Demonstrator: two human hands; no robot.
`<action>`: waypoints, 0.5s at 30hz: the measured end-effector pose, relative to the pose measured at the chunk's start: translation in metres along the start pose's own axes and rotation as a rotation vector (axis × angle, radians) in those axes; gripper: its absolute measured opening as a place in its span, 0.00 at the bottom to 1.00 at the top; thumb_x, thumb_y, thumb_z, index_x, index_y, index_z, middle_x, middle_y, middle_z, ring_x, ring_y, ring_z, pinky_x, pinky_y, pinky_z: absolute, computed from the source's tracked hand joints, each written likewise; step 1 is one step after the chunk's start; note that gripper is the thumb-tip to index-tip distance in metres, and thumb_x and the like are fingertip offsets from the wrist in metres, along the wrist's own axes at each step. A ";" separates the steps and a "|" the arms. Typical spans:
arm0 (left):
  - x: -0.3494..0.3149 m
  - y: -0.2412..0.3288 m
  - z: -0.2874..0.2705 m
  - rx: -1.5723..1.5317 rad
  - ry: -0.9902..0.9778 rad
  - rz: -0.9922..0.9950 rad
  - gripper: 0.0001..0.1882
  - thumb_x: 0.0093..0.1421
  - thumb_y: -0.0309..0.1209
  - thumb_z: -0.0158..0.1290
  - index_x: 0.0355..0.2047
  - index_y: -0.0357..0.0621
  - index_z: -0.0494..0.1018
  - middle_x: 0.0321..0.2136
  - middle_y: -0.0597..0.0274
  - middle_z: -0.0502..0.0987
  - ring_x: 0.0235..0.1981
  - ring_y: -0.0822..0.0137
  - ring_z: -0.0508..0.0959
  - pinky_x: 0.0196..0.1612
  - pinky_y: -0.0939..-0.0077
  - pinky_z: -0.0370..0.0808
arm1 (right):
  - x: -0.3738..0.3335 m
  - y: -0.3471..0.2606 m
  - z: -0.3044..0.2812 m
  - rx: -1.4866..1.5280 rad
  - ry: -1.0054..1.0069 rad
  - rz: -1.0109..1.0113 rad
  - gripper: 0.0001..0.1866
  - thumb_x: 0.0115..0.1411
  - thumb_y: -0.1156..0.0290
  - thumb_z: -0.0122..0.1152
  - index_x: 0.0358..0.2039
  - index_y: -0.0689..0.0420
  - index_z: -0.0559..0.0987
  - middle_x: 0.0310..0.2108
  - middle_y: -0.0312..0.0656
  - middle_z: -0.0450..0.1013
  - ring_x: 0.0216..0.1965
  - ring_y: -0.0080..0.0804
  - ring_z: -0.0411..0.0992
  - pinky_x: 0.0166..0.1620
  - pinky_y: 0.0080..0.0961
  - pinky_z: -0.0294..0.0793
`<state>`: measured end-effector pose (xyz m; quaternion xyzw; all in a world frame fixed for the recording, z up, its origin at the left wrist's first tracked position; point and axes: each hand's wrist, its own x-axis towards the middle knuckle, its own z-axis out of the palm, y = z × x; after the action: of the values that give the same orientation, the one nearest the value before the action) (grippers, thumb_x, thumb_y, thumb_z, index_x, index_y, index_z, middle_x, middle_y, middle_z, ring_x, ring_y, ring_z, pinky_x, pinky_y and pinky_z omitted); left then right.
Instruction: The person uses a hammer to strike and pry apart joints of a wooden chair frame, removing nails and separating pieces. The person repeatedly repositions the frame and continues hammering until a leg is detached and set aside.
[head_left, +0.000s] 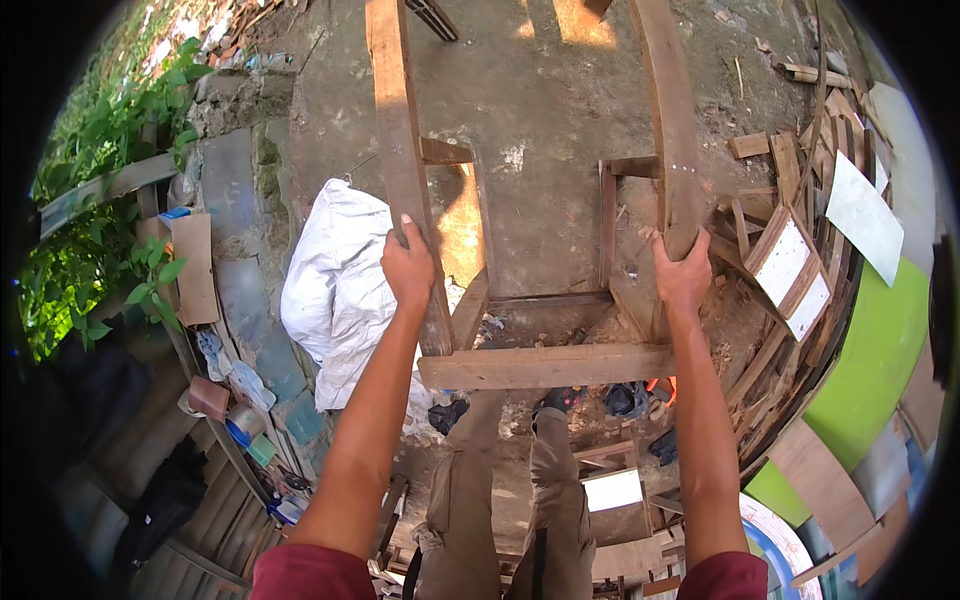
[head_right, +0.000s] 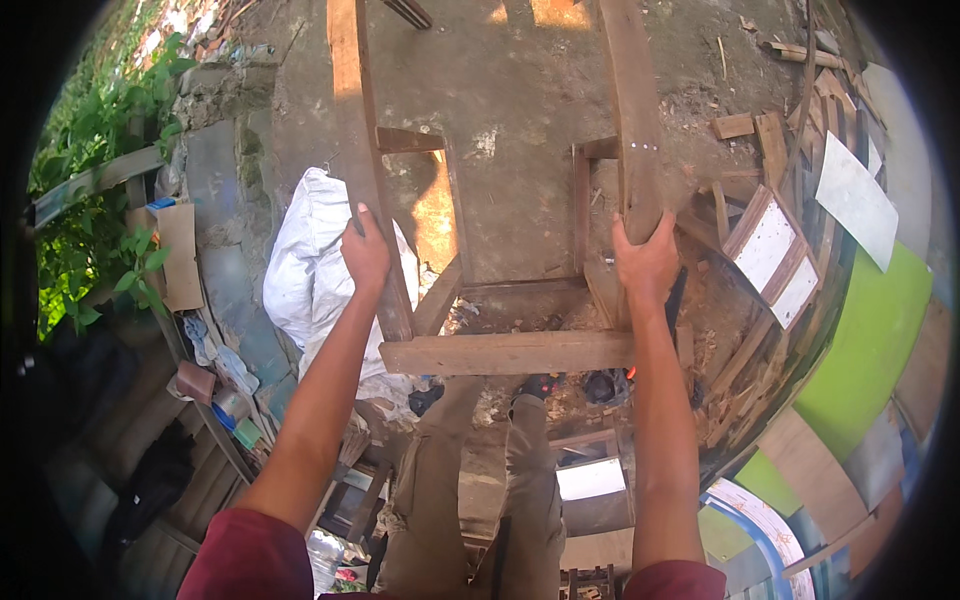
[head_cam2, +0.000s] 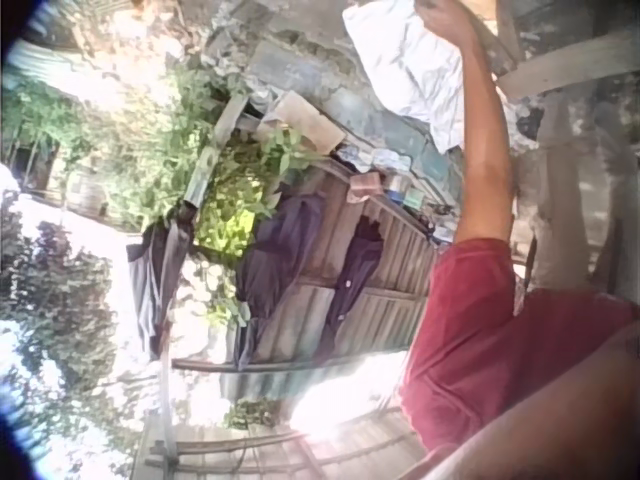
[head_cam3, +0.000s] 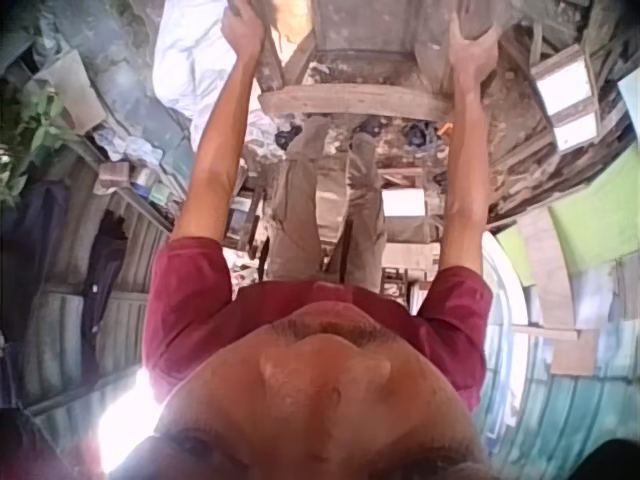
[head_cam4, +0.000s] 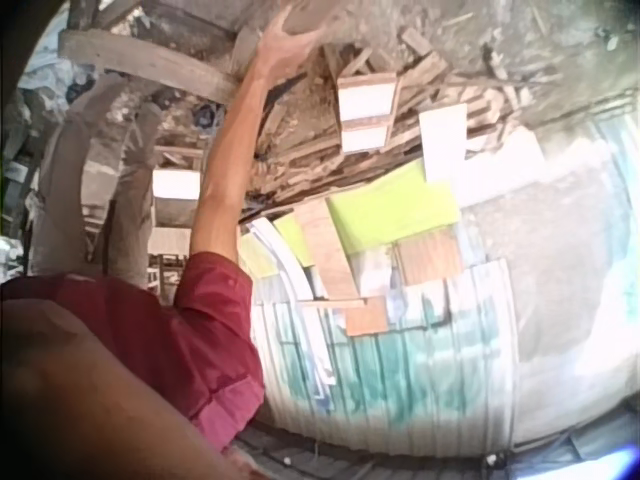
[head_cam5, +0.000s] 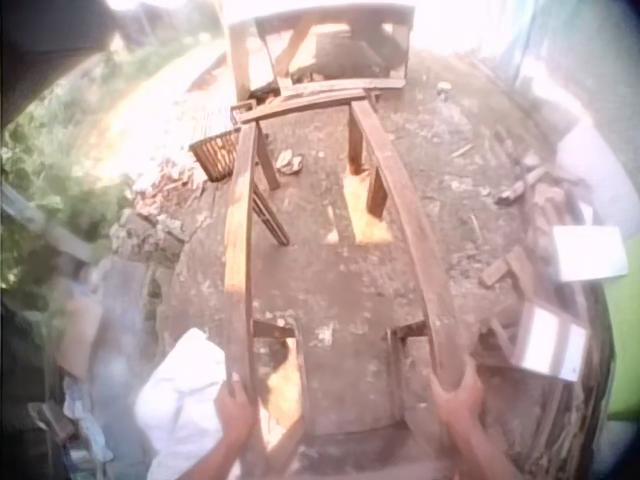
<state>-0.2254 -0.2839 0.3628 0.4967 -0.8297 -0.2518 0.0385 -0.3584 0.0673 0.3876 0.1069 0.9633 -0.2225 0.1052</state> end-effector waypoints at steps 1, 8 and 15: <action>0.000 0.001 0.000 -0.016 -0.020 -0.008 0.32 0.70 0.51 0.42 0.36 0.27 0.75 0.32 0.29 0.78 0.38 0.32 0.78 0.42 0.48 0.73 | 0.002 0.005 0.001 -0.009 0.006 -0.005 0.36 0.54 0.51 0.69 0.55 0.62 0.69 0.45 0.63 0.75 0.47 0.64 0.74 0.49 0.49 0.73; 0.001 0.018 0.002 -0.030 0.007 -0.018 0.29 0.70 0.49 0.43 0.35 0.29 0.75 0.29 0.32 0.78 0.35 0.33 0.78 0.39 0.49 0.72 | 0.010 0.008 0.008 0.025 0.032 -0.047 0.37 0.53 0.54 0.71 0.55 0.65 0.69 0.46 0.63 0.75 0.48 0.64 0.74 0.49 0.48 0.74; 0.010 0.011 0.003 -0.107 -0.083 -0.032 0.26 0.70 0.47 0.43 0.37 0.32 0.75 0.28 0.34 0.79 0.32 0.35 0.79 0.36 0.49 0.72 | 0.014 0.005 0.010 0.030 0.051 -0.066 0.37 0.53 0.55 0.72 0.55 0.66 0.68 0.45 0.64 0.75 0.48 0.64 0.74 0.49 0.48 0.74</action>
<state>-0.2406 -0.2871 0.3633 0.4963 -0.8079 -0.3167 0.0265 -0.3689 0.0695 0.3729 0.0821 0.9652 -0.2375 0.0718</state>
